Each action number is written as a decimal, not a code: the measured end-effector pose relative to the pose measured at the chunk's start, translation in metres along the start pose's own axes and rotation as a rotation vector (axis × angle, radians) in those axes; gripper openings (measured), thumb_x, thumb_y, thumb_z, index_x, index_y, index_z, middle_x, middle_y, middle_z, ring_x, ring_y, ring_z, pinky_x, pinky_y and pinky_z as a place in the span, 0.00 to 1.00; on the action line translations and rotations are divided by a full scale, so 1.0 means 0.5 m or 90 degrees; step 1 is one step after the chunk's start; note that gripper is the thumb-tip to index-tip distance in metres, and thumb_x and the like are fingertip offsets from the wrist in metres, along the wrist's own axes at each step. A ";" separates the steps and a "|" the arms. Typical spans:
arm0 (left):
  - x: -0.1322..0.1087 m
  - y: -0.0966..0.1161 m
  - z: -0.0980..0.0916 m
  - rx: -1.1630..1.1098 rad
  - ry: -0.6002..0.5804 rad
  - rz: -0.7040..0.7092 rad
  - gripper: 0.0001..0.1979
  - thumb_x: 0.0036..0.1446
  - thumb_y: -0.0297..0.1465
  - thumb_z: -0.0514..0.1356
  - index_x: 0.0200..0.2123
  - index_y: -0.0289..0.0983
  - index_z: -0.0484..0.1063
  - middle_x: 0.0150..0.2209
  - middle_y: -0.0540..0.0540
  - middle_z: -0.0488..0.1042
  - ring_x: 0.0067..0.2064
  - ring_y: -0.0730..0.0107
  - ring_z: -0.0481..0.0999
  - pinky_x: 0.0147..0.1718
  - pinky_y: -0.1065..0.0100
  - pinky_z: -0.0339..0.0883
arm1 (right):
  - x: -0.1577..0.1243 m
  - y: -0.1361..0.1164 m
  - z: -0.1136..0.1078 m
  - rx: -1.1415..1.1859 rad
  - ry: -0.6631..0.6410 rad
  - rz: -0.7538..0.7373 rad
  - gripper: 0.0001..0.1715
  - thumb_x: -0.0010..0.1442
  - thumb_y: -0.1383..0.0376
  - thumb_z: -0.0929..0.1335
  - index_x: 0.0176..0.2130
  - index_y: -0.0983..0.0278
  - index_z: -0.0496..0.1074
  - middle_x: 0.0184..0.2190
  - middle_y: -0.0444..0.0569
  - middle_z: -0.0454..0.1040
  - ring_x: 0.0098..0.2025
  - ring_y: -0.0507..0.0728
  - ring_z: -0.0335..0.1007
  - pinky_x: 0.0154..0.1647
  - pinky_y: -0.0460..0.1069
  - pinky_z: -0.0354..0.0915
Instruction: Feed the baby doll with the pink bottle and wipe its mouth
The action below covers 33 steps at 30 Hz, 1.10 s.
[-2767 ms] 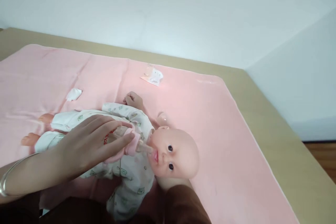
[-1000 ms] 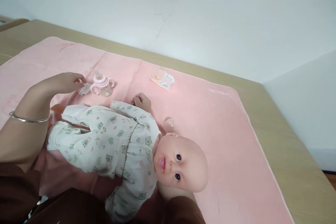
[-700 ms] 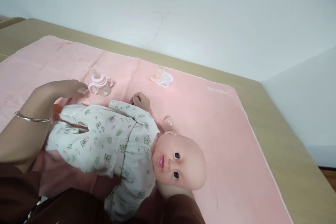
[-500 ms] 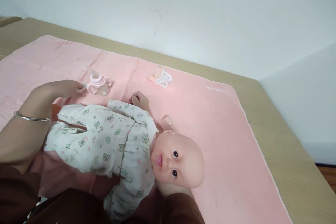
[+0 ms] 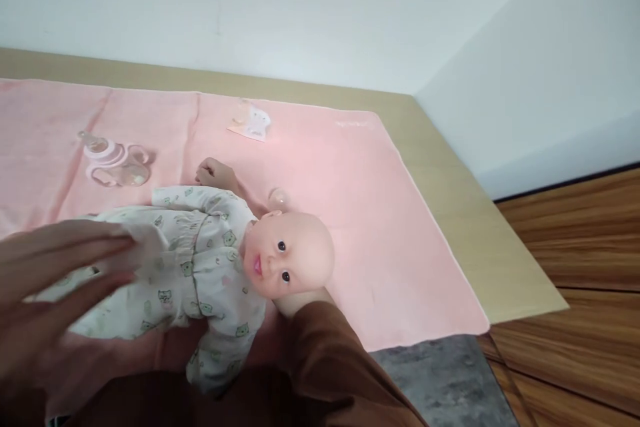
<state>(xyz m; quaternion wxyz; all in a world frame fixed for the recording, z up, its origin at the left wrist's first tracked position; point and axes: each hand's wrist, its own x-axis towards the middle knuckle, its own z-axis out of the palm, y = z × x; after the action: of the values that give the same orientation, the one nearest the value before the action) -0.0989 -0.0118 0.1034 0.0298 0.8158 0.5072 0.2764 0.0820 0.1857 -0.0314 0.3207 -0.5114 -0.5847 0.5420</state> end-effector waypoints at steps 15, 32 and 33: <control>0.108 0.150 0.123 -0.019 0.021 0.362 0.07 0.64 0.26 0.65 0.42 0.26 0.80 0.36 0.38 0.82 0.38 0.55 0.82 0.36 0.50 0.84 | -0.041 -0.035 -0.015 -0.035 -0.042 -0.067 0.23 0.71 0.54 0.68 0.52 0.72 0.73 0.47 0.53 0.74 0.49 0.53 0.73 0.53 0.51 0.75; 0.123 0.149 0.157 -0.004 0.033 0.388 0.03 0.59 0.19 0.64 0.38 0.26 0.76 0.31 0.41 0.76 0.32 0.58 0.77 0.30 0.54 0.79 | -0.052 -0.039 -0.029 -0.004 -0.074 -0.123 0.11 0.70 0.63 0.61 0.35 0.64 0.67 0.31 0.45 0.70 0.38 0.48 0.67 0.42 0.43 0.69; 0.121 0.149 0.161 -0.001 0.041 0.388 0.04 0.58 0.19 0.65 0.38 0.27 0.76 0.31 0.42 0.76 0.32 0.58 0.77 0.30 0.55 0.79 | -0.052 -0.036 -0.028 0.000 -0.073 -0.125 0.11 0.69 0.62 0.61 0.36 0.64 0.67 0.32 0.45 0.70 0.39 0.48 0.68 0.41 0.43 0.68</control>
<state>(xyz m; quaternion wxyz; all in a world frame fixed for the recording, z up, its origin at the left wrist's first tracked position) 0.0203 0.0218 0.0856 -0.0702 0.9211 0.2397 0.2986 0.0975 0.1674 -0.0063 0.3384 -0.4198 -0.6495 0.5361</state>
